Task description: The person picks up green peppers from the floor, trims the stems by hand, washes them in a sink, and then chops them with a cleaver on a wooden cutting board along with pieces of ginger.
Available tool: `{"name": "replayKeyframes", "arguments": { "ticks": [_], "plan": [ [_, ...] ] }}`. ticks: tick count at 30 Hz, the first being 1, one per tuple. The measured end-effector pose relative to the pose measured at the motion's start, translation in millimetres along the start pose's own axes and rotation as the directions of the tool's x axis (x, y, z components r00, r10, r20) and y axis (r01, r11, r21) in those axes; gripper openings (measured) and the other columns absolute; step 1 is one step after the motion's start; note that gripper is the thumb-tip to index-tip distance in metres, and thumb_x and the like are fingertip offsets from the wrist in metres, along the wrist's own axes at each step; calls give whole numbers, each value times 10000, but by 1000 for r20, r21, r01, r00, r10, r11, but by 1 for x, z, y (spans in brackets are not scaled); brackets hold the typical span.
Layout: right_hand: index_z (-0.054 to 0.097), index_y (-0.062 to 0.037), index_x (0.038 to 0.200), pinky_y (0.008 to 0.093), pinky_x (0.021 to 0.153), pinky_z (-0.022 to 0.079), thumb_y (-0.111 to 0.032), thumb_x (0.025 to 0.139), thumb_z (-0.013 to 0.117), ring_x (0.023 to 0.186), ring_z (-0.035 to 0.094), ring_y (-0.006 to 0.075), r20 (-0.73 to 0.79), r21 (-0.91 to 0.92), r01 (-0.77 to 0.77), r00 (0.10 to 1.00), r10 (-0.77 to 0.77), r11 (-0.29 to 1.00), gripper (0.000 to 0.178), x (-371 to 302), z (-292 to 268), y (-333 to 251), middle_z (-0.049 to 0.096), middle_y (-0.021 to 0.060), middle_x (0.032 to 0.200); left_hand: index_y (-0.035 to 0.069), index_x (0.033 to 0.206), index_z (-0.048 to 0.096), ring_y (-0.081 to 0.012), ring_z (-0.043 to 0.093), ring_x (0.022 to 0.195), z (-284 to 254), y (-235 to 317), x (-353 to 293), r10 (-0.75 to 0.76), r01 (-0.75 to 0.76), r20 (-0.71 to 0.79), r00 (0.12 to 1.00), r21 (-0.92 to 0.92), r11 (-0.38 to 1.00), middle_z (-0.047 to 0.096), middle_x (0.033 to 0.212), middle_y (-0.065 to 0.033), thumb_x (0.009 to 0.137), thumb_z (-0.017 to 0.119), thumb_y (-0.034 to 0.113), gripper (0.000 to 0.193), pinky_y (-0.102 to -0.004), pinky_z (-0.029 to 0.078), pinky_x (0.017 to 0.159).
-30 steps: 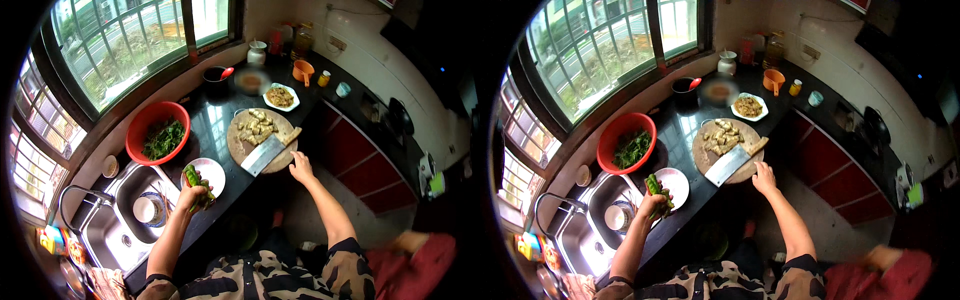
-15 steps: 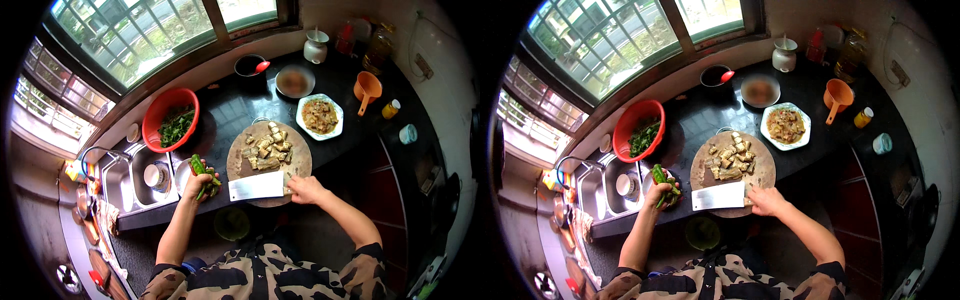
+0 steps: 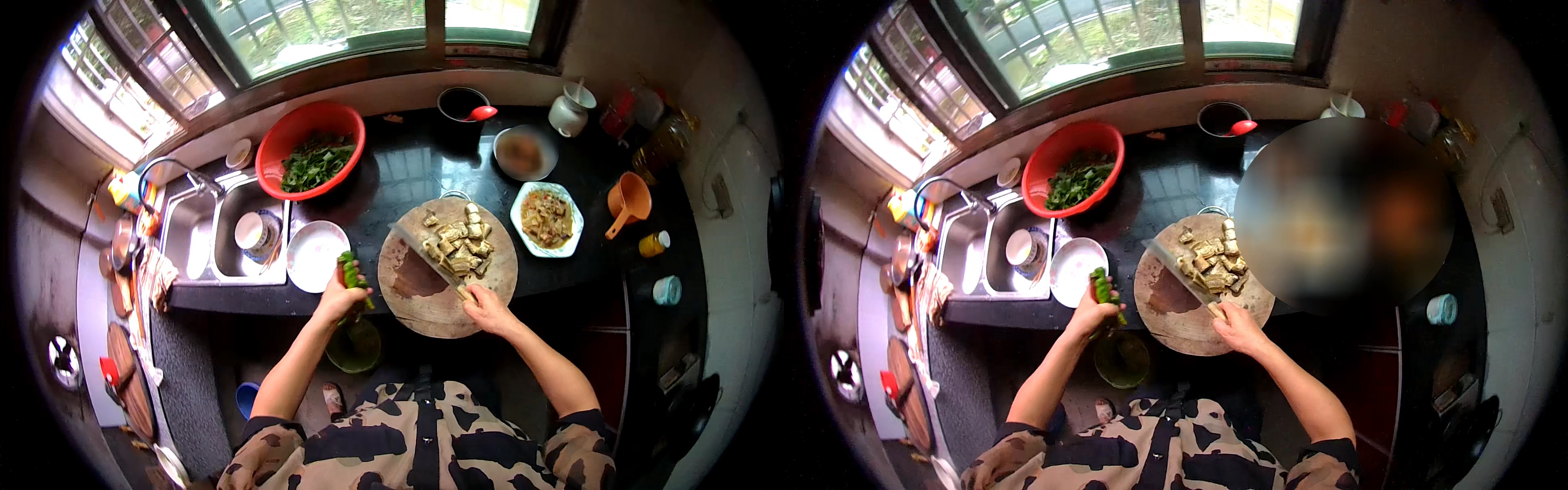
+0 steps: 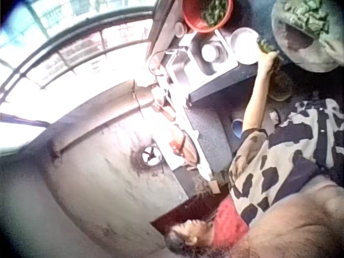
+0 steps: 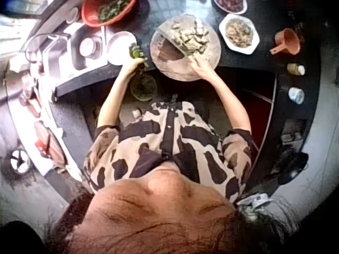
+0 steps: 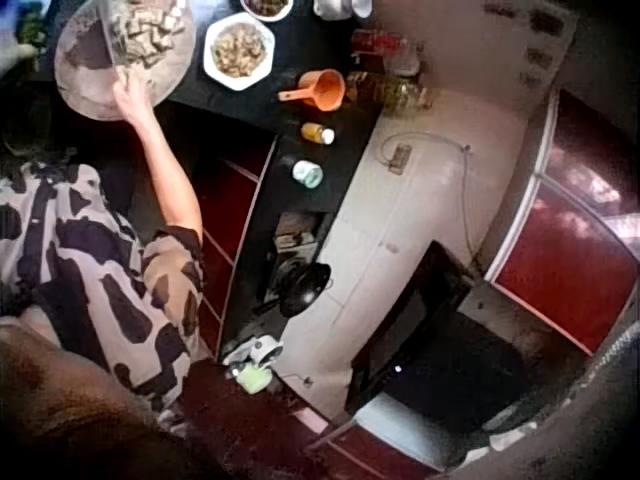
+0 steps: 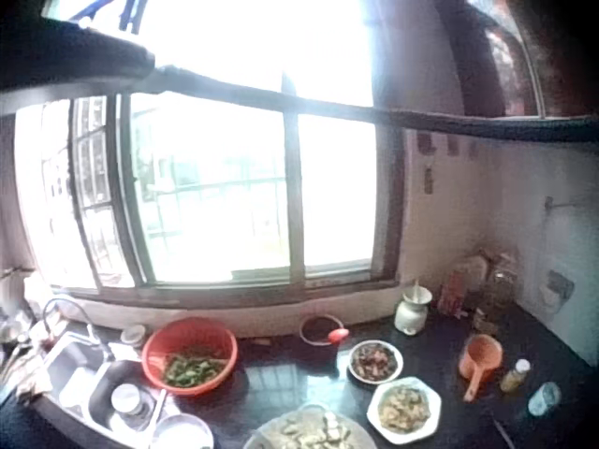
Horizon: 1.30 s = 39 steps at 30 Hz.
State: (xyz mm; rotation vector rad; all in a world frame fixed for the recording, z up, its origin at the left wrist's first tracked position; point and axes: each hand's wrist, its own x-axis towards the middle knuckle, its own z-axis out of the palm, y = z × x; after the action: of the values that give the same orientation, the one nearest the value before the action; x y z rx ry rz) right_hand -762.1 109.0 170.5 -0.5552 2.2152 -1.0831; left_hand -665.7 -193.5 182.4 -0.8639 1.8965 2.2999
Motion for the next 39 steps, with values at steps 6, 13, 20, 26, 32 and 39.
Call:
{"name": "replayKeyframes", "arguments": {
  "ticks": [6, 13, 20, 26, 32, 39],
  "plan": [
    [530, 3, 1020, 303, 554, 451, -216, 836, 490, 600, 531, 149, 65, 373, -150, 989, 135, 916, 288, 10, -13, 21, 537, 62, 702, 47, 1202, 462, -212, 558, 983, 46, -30, 45, 162, -112, -74, 984, 451, 885, 585, 1050, -105, 589, 664, 73, 646, -309, 426, 871],
    [473, -34, 1065, 219, 434, 372, -109, 879, 427, 513, 423, 74, 406, 699, -392, 906, 120, 598, 206, 5, -52, 32, 437, -5, 705, 145, 1226, 472, -373, 513, 985, 111, -7, 59, 297, -21, -105, 949, 920, 392, 485, 1077, -152, 628, 662, 52, 635, -432, 461, 815],
    [471, -23, 1048, 224, 411, 370, -143, 879, 492, 462, 406, 71, 512, 621, -435, 855, 84, 651, 209, -5, -93, 37, 444, -1, 659, 218, 1298, 420, -348, 429, 1135, 129, 6, 61, 240, 25, -70, 968, 982, 187, 396, 1252, -132, 530, 800, 253, 857, -448, 445, 878],
    [499, -24, 988, 228, 400, 390, -147, 857, 543, 452, 456, 73, 416, 514, -314, 905, 89, 798, 185, -16, -112, 47, 485, 4, 629, 186, 1269, 455, -353, 421, 1142, 126, -7, 48, 479, -133, 30, 877, 974, 182, 408, 1237, -150, 530, 808, 254, 822, -419, 393, 958],
    [532, -13, 968, 255, 469, 433, -129, 790, 585, 488, 526, 114, 168, 342, 40, 980, -103, 939, 219, -28, -111, 40, 548, 34, 614, 138, 1040, 592, -290, 469, 1020, 130, -13, 34, 608, -203, 97, 788, 973, 107, 496, 1067, -98, 575, 777, 232, 510, -402, 406, 850],
    [528, 4, 1070, 287, 573, 479, -132, 803, 607, 565, 579, 161, 15, 241, 206, 976, -216, 948, 310, -19, -94, 26, 588, 86, 677, 139, 937, 608, -226, 507, 891, 135, -34, 39, 619, -111, 60, 783, 993, 45, 553, 869, -25, 628, 739, 227, 346, -374, 417, 742]
  ]
}}
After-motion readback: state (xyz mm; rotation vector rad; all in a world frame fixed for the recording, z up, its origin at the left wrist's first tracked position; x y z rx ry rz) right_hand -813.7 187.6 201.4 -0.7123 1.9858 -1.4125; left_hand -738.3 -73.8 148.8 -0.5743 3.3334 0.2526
